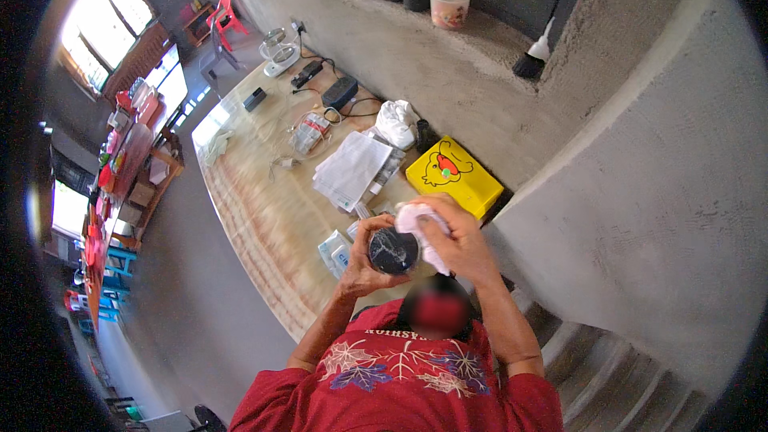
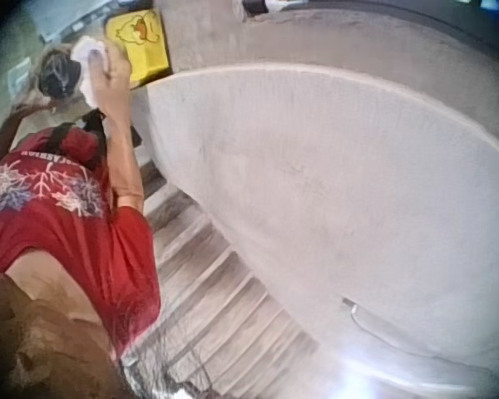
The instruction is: The person wipes a small pink object, a black cylindrical container, and a black rectangular device with a white cloth. They then wipe a yellow box and a white package on the table. Finally, they wipe a colorful snack package. The person places the cleaned items on the table or window sill.
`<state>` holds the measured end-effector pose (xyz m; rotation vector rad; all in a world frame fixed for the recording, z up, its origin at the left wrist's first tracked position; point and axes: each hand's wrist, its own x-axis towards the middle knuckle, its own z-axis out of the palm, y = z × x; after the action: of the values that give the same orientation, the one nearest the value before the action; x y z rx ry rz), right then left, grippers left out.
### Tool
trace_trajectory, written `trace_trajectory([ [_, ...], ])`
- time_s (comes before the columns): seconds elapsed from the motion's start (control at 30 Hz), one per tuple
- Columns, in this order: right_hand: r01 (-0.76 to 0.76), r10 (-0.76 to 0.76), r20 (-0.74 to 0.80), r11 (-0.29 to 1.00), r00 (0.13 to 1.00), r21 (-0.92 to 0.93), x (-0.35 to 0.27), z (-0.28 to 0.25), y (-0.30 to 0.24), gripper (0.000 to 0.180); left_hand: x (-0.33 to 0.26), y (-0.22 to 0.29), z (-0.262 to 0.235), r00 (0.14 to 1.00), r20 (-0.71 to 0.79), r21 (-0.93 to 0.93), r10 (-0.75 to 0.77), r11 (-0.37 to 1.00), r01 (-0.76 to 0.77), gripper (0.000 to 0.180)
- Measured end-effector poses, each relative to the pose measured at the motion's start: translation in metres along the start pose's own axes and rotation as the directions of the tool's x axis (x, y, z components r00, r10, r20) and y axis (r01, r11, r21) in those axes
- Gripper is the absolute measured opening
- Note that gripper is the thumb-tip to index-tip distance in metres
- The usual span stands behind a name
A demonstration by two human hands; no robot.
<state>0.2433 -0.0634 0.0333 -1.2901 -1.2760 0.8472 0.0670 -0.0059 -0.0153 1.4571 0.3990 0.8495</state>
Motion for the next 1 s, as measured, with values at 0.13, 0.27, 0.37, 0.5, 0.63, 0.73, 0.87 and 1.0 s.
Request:
trace_trajectory([
  [0.13, -0.032, -0.001, 0.211, 0.987, 0.977, 0.155, 0.012, 0.013, -0.004, 0.023, -0.006, -0.005, 0.0, 0.989, 0.042, -0.109, -0.145, 0.983, 0.149, 0.085],
  [0.27, -0.235, 0.207, 0.152, 0.952, 0.966, 0.195, 0.004, 0.022, 0.014, 0.029, -0.002, -0.018, -0.008, 0.992, -0.103, -0.211, -0.077, 0.976, 0.054, 0.085],
  [0.37, -0.314, 0.306, 0.074, 0.93, 0.949, 0.191, -0.008, 0.039, 0.026, 0.033, 0.005, -0.017, -0.008, 0.963, -0.2, -0.561, -0.179, 0.827, 0.037, 0.079],
  [0.5, -0.389, 0.392, 0.071, 0.842, 0.917, 0.375, -0.024, 0.052, 0.028, 0.03, 0.007, -0.018, -0.015, 0.951, -0.156, -0.723, -0.265, 0.687, 0.073, 0.073],
  [0.63, -0.359, 0.321, 0.347, 0.932, 0.881, 0.049, -0.033, 0.028, 0.02, 0.025, 0.006, -0.027, -0.022, 0.946, -0.198, -0.689, -0.256, 0.723, 0.051, 0.073],
  [0.73, -0.263, 0.227, 0.373, 0.963, 0.9, 0.05, -0.033, 0.01, 0.004, 0.026, 0.008, -0.025, -0.021, 0.952, -0.203, -0.666, -0.229, 0.745, 0.037, 0.076],
  [0.87, -0.005, 0.005, 0.029, 1.0, 1.0, 0.014, -0.005, 0.007, -0.011, 0.03, 0.009, -0.02, -0.015, 0.971, -0.08, -0.704, -0.224, 0.702, 0.104, 0.078],
  [1.0, 0.123, -0.124, -0.086, 0.992, 0.988, -0.015, 0.006, 0.034, 0.012, 0.03, 0.006, -0.016, -0.001, 0.97, -0.035, -0.768, -0.241, 0.628, 0.129, 0.093],
])
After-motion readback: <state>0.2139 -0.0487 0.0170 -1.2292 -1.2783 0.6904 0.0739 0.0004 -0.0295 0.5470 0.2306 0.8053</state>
